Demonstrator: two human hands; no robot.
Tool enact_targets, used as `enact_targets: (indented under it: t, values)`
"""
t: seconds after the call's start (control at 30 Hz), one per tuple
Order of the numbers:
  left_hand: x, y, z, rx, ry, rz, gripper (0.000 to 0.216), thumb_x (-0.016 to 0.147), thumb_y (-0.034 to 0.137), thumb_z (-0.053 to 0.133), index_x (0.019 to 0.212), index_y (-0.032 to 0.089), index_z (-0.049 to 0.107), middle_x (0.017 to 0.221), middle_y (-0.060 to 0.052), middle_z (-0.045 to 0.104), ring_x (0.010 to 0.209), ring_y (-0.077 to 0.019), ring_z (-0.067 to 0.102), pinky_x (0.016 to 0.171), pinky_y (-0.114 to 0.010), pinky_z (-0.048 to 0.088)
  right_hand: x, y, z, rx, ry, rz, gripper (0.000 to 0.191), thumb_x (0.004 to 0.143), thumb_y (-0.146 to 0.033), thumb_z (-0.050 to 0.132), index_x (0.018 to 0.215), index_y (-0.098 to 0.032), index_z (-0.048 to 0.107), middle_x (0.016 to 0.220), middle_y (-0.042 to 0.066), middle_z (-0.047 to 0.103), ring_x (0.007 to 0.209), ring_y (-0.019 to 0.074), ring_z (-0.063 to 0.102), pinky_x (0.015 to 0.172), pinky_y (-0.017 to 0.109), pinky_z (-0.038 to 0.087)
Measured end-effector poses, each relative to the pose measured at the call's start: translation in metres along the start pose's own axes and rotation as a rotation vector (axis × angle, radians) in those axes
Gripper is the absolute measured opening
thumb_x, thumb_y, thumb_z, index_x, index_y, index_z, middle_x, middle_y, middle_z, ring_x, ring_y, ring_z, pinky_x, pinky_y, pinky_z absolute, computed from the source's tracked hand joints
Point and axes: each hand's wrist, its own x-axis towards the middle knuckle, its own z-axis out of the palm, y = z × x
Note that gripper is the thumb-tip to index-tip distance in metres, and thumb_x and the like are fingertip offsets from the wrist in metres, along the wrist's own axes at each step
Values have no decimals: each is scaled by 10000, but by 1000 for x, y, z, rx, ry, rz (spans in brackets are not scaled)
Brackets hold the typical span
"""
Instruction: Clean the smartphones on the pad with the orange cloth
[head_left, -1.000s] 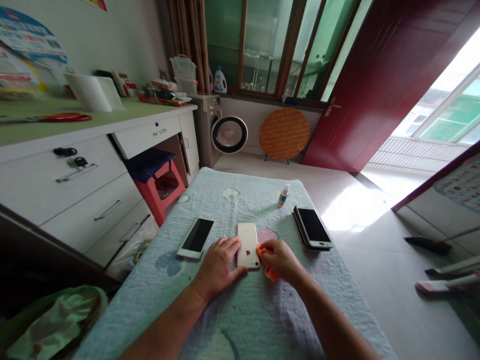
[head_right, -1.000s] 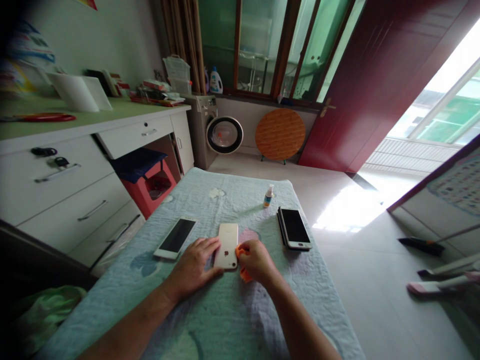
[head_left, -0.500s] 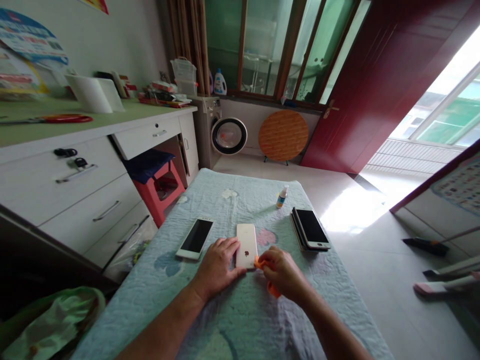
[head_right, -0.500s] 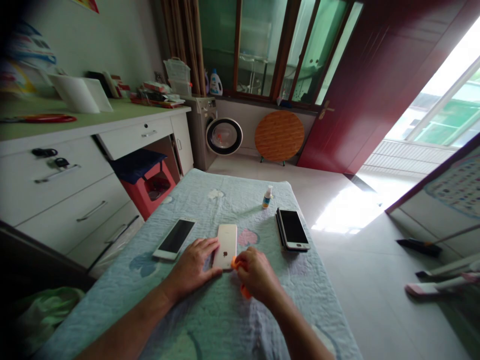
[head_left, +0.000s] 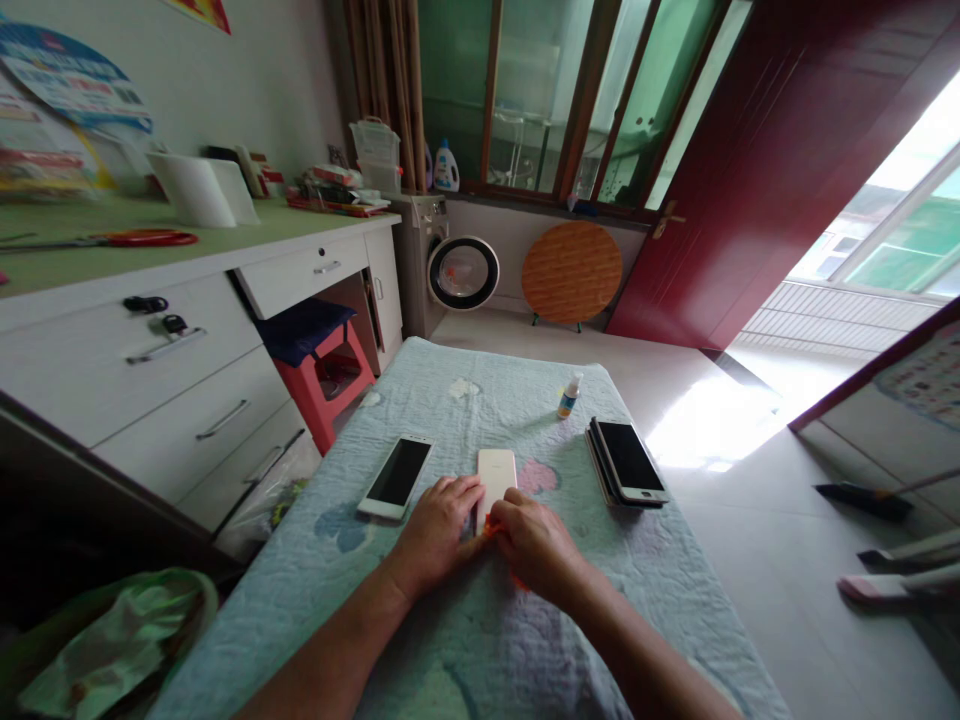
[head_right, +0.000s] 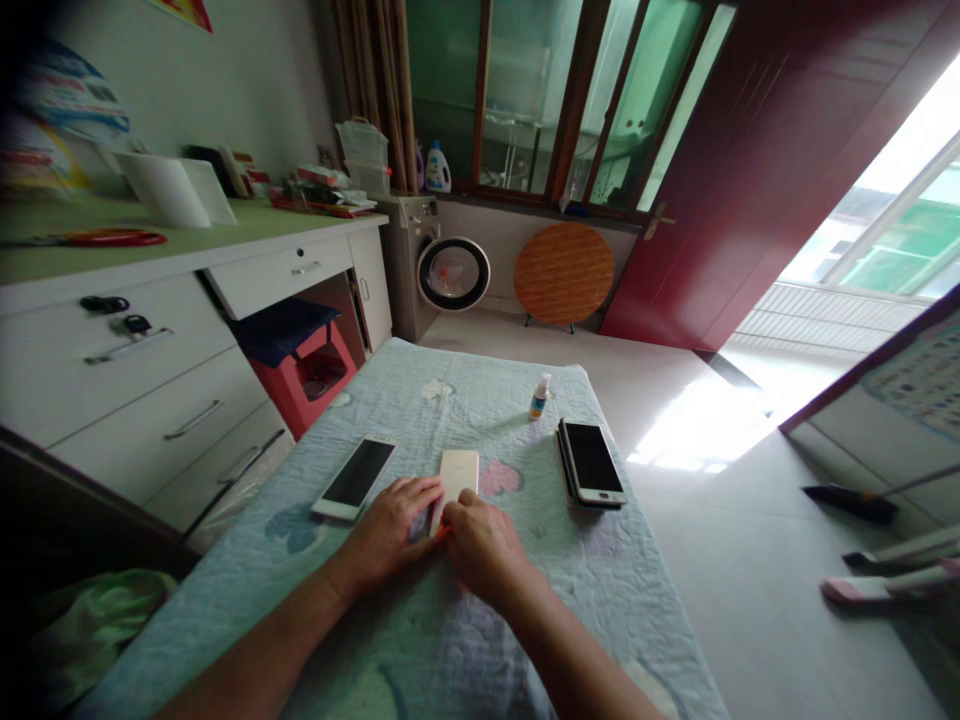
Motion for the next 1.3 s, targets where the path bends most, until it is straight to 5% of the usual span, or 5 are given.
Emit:
enact_targets:
  t: [0.27,0.57,0.77,1.07,1.3]
  values:
    - [-2,-1,0,-11,-24,-10,612,780,544,665,1246,160,569,1328,-125,550,1161,-299,505,1022,-435,384,2,28,-11,16,33,57,131,831,-193,533,845,-199,664,861,27,618,753,127,561,639,214,324]
    - [0,2,-7,-32,-66,-21,614,788,458,675,1308,162,533,1365,-119,524,1194,-288,482,1044,-423,362,63,58,-11,28,218,145,172,829,-166,509,843,-191,679,883,38,604,807,134,569,726,213,370]
    - [1,1,-9,-50,-66,-22,578,768,398,698,1281,171,558,1337,-109,547,1168,-279,496,1023,-407,378,88,68,-10,60,201,80,168,817,-192,544,871,-174,702,883,52,642,783,146,577,722,226,391]
    - [1,-3,-8,-87,-52,-1,510,739,303,717,1219,183,591,1321,-99,559,1146,-275,509,993,-402,404,85,74,-10,89,186,9,232,832,-193,540,991,-190,708,908,57,651,805,151,594,756,236,414]
    - [1,-1,-12,-134,-52,13,459,773,326,696,1201,196,593,1273,-86,588,1120,-270,526,975,-390,413,68,46,-6,18,151,-35,228,884,-227,484,920,-231,709,907,31,616,749,122,577,671,211,382]
